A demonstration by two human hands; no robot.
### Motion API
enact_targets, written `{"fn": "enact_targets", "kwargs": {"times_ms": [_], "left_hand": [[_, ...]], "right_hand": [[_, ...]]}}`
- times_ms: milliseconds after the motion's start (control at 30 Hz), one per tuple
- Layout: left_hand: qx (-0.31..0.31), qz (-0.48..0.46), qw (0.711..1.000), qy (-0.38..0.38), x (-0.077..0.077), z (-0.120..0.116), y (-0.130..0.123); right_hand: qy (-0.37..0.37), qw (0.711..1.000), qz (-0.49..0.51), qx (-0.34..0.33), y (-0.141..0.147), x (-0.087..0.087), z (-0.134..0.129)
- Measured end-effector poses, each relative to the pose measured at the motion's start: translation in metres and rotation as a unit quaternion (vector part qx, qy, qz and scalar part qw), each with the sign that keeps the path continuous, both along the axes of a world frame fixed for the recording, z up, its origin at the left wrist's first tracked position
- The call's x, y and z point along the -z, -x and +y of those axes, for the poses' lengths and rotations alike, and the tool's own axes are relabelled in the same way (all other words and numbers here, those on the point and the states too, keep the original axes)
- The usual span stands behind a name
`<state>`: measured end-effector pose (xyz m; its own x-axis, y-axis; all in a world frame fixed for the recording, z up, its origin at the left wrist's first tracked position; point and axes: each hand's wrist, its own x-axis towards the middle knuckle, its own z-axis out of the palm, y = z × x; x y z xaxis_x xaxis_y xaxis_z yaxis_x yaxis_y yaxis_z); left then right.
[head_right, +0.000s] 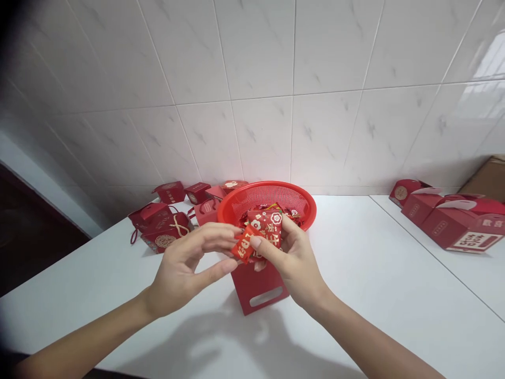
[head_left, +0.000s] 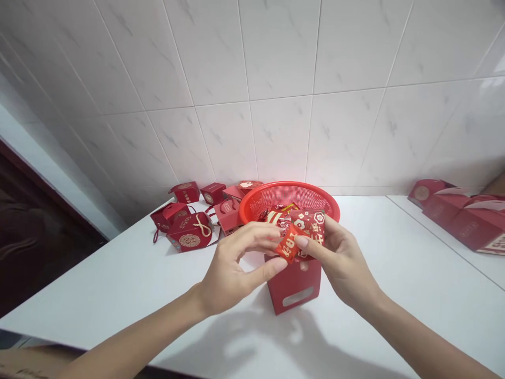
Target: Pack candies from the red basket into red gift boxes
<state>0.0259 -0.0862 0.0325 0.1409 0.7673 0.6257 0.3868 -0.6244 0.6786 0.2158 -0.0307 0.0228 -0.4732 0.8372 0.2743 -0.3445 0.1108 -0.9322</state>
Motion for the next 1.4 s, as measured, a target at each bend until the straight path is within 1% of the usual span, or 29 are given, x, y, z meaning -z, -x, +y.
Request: {"fn": "enact_targets", "kwargs": {"times_ms": [67, 133, 167, 233, 333, 400, 500, 567, 600, 667, 767, 833, 867, 967, 1033, 1100, 1167, 1300, 1400], "left_hand": [[0.006, -0.080, 0.991, 0.108, 0.001, 0.001, -0.001], [0.023, -0.128, 0.973, 0.190, 0.000, 0.003, -0.001], [0.030, -0.142, 0.967, 0.211, -0.001, 0.003, -0.001], [0.035, -0.149, 0.962, 0.227, -0.002, 0.004, -0.001], [0.014, -0.122, 0.968, 0.219, -0.002, 0.004, -0.002], [-0.014, -0.088, 0.978, 0.189, -0.001, 0.004, -0.003], [-0.067, -0.010, 0.993, 0.092, 0.002, 0.003, -0.003], [-0.105, 0.043, 0.993, 0.028, 0.003, 0.003, -0.002], [-0.119, 0.063, 0.991, 0.010, 0.004, 0.004, -0.001], [-0.131, 0.091, 0.987, 0.008, 0.005, 0.005, 0.001], [-0.116, 0.116, 0.985, 0.048, 0.007, 0.007, 0.002], [-0.101, 0.125, 0.985, 0.070, 0.009, 0.009, 0.002], [-0.093, 0.126, 0.985, 0.077, 0.009, 0.010, 0.002], [-0.075, 0.117, 0.986, 0.093, 0.011, 0.014, 0.003], [-0.069, 0.110, 0.986, 0.101, 0.011, 0.016, 0.004], [-0.063, 0.101, 0.987, 0.104, 0.012, 0.018, 0.006], [-0.049, 0.076, 0.991, 0.097, 0.012, 0.018, 0.008], [-0.022, -0.007, 0.998, 0.065, 0.009, 0.013, 0.007], [-0.023, -0.041, 0.996, 0.079, 0.004, 0.008, 0.003]], "right_hand": [[-0.011, 1.000, 0.002, 0.017, 0.003, -0.001, 0.000], [-0.020, 0.999, 0.001, 0.026, 0.005, -0.001, 0.000], [-0.026, 0.999, -0.002, 0.028, 0.006, 0.000, 0.000], [-0.041, 0.998, -0.010, 0.035, 0.007, 0.000, -0.001], [-0.078, 0.996, -0.031, 0.042, 0.007, -0.001, 0.001], [-0.115, 0.992, -0.043, 0.038, 0.005, -0.004, 0.005], [-0.184, 0.979, -0.067, 0.054, -0.004, -0.010, 0.016], [-0.229, 0.966, -0.097, 0.071, -0.011, -0.014, 0.025], [-0.248, 0.959, -0.117, 0.070, -0.015, -0.016, 0.029], [-0.282, 0.945, -0.156, 0.050, -0.021, -0.019, 0.035], [-0.317, 0.925, -0.210, 0.015, -0.026, -0.020, 0.040], [-0.319, 0.920, -0.229, 0.004, -0.027, -0.020, 0.042], [-0.312, 0.922, -0.230, 0.002, -0.027, -0.020, 0.042], [-0.267, 0.941, -0.207, -0.016, -0.027, -0.021, 0.043], [-0.228, 0.956, -0.179, -0.052, -0.027, -0.023, 0.043], [-0.194, 0.963, -0.163, -0.092, -0.028, -0.025, 0.042], [-0.171, 0.964, -0.166, -0.121, -0.028, -0.026, 0.040], [-0.141, 0.960, -0.186, -0.157, -0.027, -0.023, 0.033], [-0.157, 0.957, -0.187, -0.155, -0.026, -0.022, 0.029]]}}
